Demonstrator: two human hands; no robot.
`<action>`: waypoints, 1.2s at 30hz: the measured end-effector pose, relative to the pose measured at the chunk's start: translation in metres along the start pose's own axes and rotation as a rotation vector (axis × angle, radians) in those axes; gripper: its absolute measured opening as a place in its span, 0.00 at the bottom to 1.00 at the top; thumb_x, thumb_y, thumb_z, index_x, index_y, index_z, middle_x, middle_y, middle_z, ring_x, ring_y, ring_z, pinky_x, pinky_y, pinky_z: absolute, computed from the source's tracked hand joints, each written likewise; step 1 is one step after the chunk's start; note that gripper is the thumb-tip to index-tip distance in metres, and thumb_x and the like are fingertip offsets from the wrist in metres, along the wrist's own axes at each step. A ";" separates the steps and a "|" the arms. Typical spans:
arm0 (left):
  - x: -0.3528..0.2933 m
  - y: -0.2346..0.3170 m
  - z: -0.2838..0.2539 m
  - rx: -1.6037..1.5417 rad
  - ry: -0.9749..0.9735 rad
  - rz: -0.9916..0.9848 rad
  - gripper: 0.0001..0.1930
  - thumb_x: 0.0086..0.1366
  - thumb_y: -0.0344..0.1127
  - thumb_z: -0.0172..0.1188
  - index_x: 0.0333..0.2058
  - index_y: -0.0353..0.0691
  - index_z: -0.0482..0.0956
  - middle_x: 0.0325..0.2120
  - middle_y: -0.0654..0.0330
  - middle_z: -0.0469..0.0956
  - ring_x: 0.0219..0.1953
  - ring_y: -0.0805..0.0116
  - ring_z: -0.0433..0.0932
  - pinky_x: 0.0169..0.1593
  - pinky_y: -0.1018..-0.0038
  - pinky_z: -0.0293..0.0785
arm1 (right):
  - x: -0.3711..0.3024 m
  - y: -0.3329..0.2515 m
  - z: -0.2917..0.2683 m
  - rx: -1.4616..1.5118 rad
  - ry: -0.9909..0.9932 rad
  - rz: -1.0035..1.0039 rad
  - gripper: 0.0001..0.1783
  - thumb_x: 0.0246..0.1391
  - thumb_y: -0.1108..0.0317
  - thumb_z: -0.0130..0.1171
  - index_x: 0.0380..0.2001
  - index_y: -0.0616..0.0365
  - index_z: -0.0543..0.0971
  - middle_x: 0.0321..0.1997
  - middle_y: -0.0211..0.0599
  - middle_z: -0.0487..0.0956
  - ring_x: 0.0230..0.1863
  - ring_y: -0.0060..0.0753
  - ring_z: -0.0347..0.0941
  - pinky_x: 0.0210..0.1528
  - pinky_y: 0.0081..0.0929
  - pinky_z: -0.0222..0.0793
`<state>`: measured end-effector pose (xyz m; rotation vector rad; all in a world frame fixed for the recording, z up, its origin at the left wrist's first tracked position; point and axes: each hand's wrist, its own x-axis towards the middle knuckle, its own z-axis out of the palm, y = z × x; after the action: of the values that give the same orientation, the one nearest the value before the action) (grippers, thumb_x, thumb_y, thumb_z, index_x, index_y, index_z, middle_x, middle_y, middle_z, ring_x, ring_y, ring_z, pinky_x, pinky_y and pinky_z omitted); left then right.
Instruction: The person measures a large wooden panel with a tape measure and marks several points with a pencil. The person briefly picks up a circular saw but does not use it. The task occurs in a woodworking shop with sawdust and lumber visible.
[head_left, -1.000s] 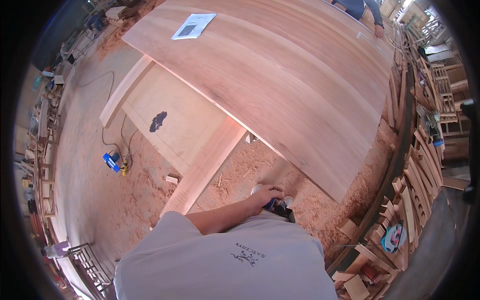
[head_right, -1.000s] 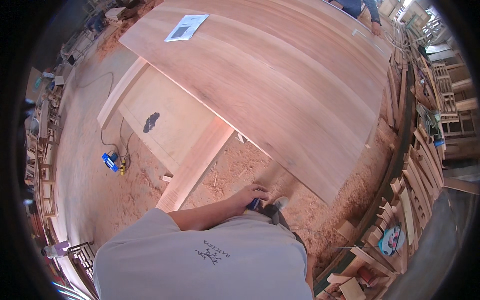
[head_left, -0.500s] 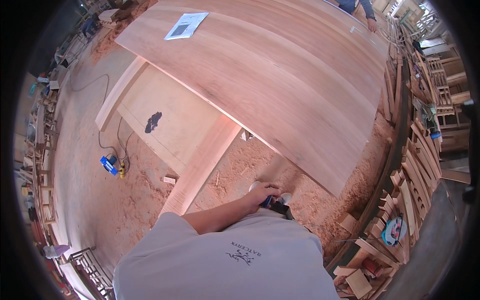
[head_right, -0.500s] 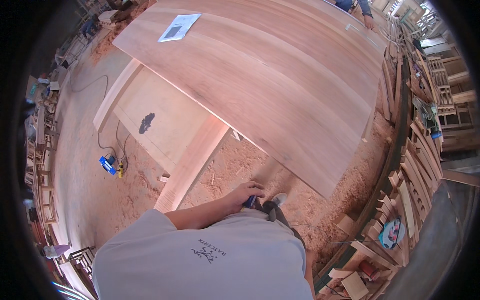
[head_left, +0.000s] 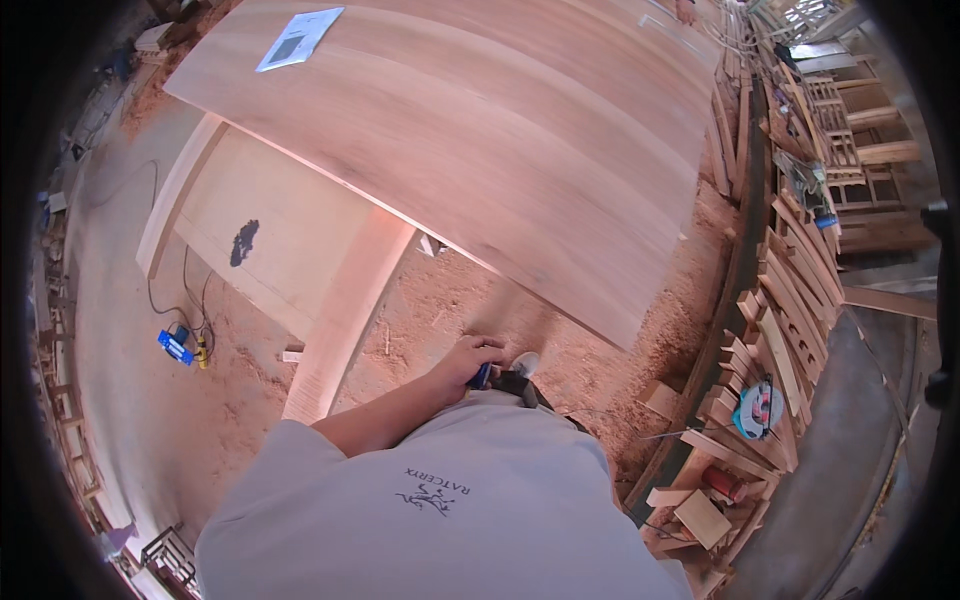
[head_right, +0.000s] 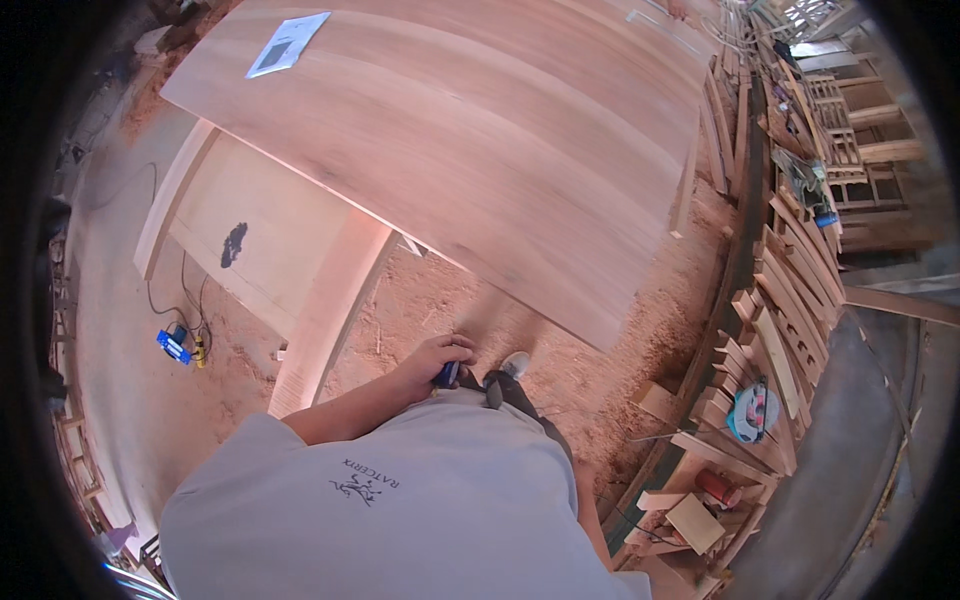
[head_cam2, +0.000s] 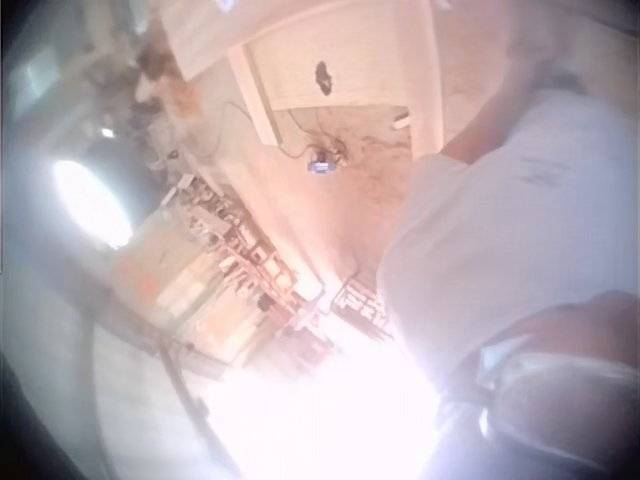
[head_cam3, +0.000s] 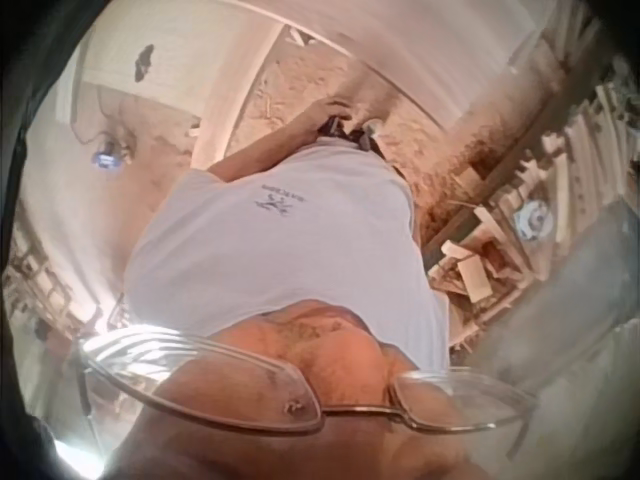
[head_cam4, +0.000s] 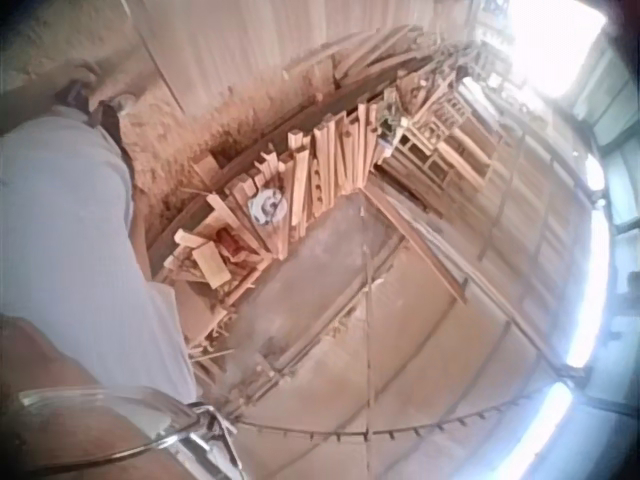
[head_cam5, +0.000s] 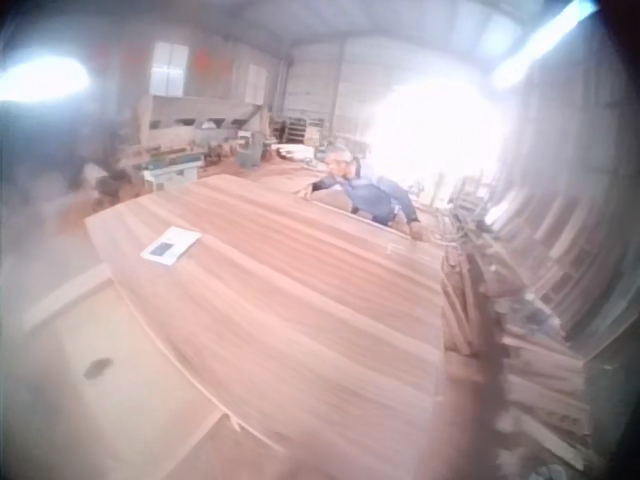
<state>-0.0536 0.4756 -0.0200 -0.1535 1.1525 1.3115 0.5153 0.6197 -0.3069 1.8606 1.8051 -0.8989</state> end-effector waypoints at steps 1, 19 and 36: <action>0.002 0.000 0.000 -0.008 -0.011 -0.001 0.16 0.65 0.35 0.64 0.50 0.38 0.78 0.36 0.58 0.82 0.31 0.71 0.81 0.28 0.71 0.77 | 0.002 0.005 -0.003 -0.057 -0.053 0.020 0.27 0.62 0.50 0.54 0.37 0.67 0.84 0.36 0.60 0.84 0.44 0.56 0.84 0.47 0.49 0.76; 0.006 0.006 0.013 0.027 -0.058 0.005 0.10 0.67 0.36 0.62 0.44 0.39 0.80 0.32 0.62 0.79 0.29 0.73 0.80 0.26 0.75 0.78 | -0.113 -0.109 -0.083 0.249 0.041 -0.019 0.15 0.56 0.61 0.65 0.43 0.56 0.89 0.28 0.39 0.86 0.28 0.28 0.82 0.34 0.31 0.78; 0.012 0.011 0.018 -0.030 -0.079 -0.026 0.21 0.65 0.35 0.66 0.54 0.37 0.74 0.36 0.56 0.82 0.28 0.69 0.80 0.26 0.71 0.76 | -0.019 -0.002 -0.013 -0.011 0.016 -0.044 0.22 0.57 0.50 0.55 0.33 0.58 0.88 0.27 0.47 0.85 0.32 0.42 0.84 0.39 0.39 0.78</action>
<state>-0.0545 0.4996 -0.0148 -0.1374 1.0613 1.3011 0.5164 0.6144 -0.2841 1.8330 1.8638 -0.8903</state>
